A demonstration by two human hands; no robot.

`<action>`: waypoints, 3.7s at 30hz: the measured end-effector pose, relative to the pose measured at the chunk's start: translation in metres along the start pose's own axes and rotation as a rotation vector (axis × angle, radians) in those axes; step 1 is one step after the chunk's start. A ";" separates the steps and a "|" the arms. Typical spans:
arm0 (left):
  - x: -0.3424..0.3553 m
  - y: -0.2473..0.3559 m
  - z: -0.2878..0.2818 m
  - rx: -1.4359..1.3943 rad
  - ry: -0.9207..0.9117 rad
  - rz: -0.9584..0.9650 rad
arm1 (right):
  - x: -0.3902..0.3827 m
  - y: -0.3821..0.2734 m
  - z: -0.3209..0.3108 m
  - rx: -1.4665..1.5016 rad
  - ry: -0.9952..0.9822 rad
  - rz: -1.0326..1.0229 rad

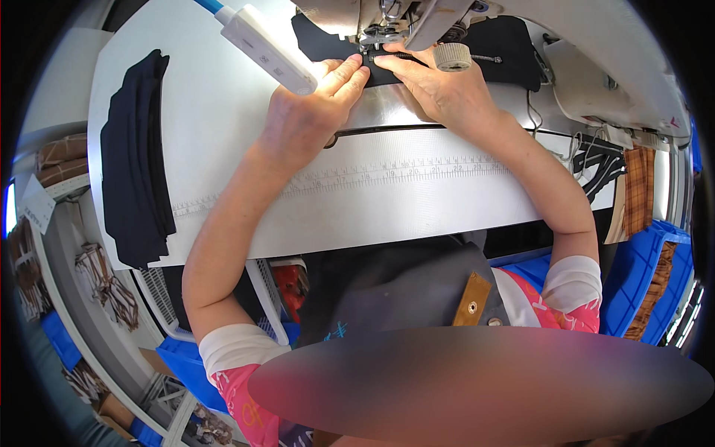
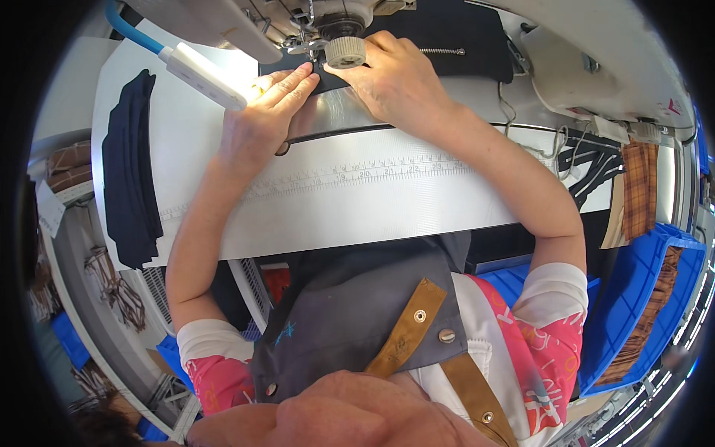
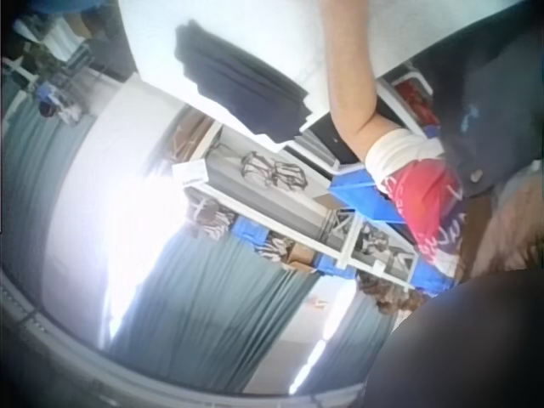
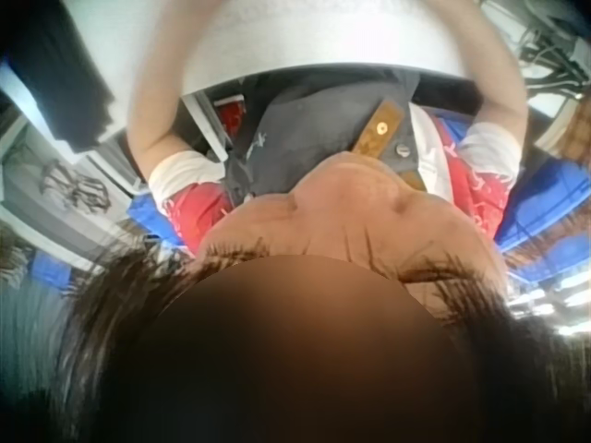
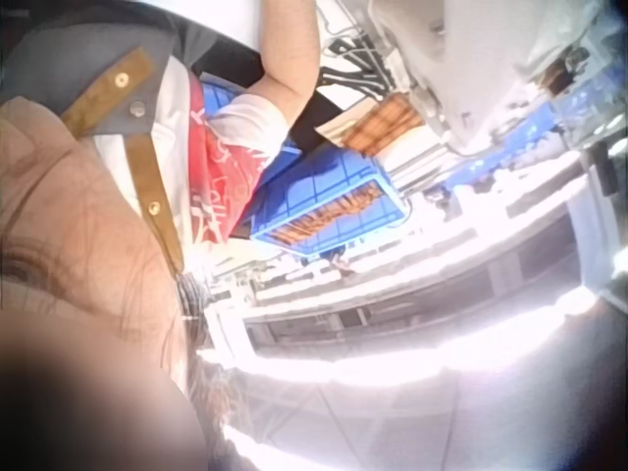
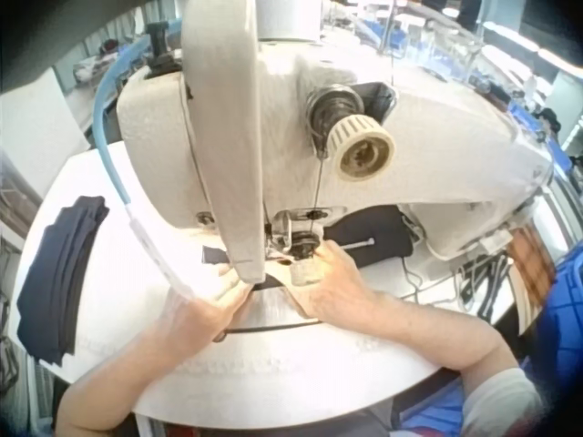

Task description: The person sews a zipper and lining fabric onto a leather piece using an industrial sewing machine.

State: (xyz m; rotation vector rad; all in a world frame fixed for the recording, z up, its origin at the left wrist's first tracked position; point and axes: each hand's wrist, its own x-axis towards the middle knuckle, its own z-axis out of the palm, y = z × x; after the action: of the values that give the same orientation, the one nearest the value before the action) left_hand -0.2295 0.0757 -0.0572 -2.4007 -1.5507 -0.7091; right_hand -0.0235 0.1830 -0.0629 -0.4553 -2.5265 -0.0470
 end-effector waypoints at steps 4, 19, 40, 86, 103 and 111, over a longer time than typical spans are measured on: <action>-0.001 0.003 0.002 0.019 0.001 -0.033 | 0.003 0.000 0.000 -0.025 -0.008 -0.034; -0.005 0.002 0.002 -0.056 -0.036 -0.072 | -0.002 0.002 0.006 -0.029 0.066 -0.050; -0.002 -0.001 0.002 -0.032 0.026 0.020 | 0.002 0.002 0.004 -0.008 0.014 -0.065; 0.001 0.015 -0.011 -0.148 -0.013 -0.222 | -0.029 -0.022 -0.081 0.181 -0.290 -0.025; -0.009 0.014 -0.001 -0.279 0.002 -0.260 | -0.046 -0.030 -0.083 0.272 -0.116 0.207; -0.002 0.017 -0.002 0.012 -0.046 -0.193 | -0.021 -0.025 -0.070 0.184 -0.071 0.051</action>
State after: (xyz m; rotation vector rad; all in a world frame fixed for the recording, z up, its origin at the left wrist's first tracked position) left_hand -0.2157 0.0653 -0.0548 -2.2945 -1.8181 -0.6817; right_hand 0.0215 0.1442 -0.0143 -0.4529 -2.5578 0.2234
